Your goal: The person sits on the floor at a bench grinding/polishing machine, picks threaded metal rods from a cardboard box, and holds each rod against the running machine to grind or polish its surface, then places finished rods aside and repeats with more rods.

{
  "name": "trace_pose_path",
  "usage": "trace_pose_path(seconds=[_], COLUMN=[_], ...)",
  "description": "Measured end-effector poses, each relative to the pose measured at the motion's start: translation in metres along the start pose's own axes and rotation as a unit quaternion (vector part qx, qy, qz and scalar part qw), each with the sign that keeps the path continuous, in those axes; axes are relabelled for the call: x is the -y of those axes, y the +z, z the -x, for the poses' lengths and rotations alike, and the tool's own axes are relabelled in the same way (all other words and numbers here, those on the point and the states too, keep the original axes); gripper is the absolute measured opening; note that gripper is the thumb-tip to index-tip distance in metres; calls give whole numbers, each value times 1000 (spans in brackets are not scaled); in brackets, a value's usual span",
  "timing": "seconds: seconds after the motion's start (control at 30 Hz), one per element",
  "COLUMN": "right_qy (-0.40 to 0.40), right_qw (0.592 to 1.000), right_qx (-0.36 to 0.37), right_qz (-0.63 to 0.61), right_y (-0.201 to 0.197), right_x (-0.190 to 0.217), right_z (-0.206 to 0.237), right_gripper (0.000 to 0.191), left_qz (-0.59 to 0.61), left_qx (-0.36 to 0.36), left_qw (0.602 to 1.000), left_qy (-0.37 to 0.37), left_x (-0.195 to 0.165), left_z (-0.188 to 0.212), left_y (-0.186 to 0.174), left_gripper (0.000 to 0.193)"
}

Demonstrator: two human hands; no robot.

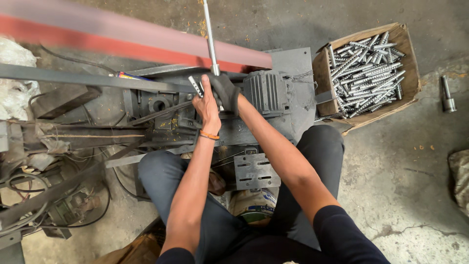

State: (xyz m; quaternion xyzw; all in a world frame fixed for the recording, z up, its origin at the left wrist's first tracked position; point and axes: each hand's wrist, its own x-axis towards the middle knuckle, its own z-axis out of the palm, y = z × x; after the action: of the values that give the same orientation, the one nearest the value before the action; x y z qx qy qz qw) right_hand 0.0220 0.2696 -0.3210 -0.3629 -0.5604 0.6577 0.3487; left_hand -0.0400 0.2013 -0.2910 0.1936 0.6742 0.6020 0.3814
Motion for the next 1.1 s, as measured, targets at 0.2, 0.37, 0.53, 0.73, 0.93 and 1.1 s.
trace_pose_path(seconds=[0.2,0.37,0.53,0.73,0.93,1.1], right_qy=[94,-102,196,183,139,179], right_qw=[987,963,973,975,986,972], right_qx=[53,90,40,93,77,37], right_qz=[-117,233,-111,-89,47,149], right_y=[24,32,55,64,100,145], right_x=[-8,-8,0,31,74,95], right_z=[47,81,102,151,203,258], right_gripper=[35,25,37,34,40,34], left_qz=[-33,-72,-12,-53,-77,-162], left_qx=[-21,-1,-1,65,25,56], left_qw=[997,993,994,994,950,816], left_qy=[-67,-96,-106,-64,302,552], left_x=[8,16,24,27,-14,-56], left_z=[36,57,77,93,78,93], left_y=[-36,-59,-82,-125,-200,-264], left_gripper=[66,69,69,63,29,36])
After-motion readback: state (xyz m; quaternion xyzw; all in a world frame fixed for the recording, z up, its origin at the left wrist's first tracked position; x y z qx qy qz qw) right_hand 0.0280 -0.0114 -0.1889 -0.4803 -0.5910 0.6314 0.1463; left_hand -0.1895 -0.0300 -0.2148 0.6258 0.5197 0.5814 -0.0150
